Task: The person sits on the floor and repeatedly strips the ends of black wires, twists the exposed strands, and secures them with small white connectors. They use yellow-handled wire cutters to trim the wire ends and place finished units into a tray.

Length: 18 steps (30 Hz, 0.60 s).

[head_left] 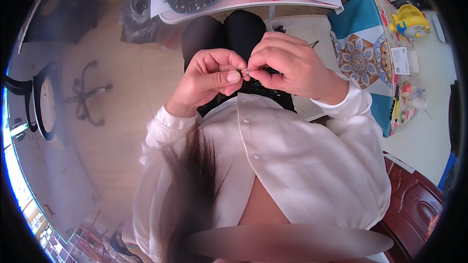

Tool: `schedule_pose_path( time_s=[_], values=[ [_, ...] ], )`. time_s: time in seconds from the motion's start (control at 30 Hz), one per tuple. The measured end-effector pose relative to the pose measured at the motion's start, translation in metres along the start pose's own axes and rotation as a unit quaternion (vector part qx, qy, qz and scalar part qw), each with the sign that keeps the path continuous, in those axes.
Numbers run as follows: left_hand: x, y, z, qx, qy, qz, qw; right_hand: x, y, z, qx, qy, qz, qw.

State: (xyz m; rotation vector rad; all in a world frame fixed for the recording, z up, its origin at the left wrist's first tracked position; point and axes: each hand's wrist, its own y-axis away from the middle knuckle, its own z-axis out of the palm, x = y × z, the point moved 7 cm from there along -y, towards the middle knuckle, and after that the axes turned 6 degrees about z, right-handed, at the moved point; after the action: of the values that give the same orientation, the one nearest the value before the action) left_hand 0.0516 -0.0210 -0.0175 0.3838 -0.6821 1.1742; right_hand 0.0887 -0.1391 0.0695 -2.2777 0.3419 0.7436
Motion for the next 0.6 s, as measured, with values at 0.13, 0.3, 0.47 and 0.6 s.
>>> schedule_pose_path(
  time_s=[0.13,0.3,0.47,0.6],
  values=[
    [-0.003,-0.002,-0.003,-0.029,0.038,0.02,0.999,0.0,0.0,-0.007,-0.01,0.054,-0.036,0.998],
    [-0.001,0.001,-0.007,-0.035,0.071,0.058,0.995,0.01,-0.004,-0.038,0.051,0.14,-0.033,0.988],
    [-0.003,0.0,-0.001,-0.041,0.099,0.059,0.993,-0.009,0.008,-0.02,0.044,0.142,-0.089,0.985],
    [-0.005,0.0,0.002,-0.029,0.139,0.045,0.989,-0.026,0.014,-0.01,0.062,0.196,-0.173,0.963]
  ],
)
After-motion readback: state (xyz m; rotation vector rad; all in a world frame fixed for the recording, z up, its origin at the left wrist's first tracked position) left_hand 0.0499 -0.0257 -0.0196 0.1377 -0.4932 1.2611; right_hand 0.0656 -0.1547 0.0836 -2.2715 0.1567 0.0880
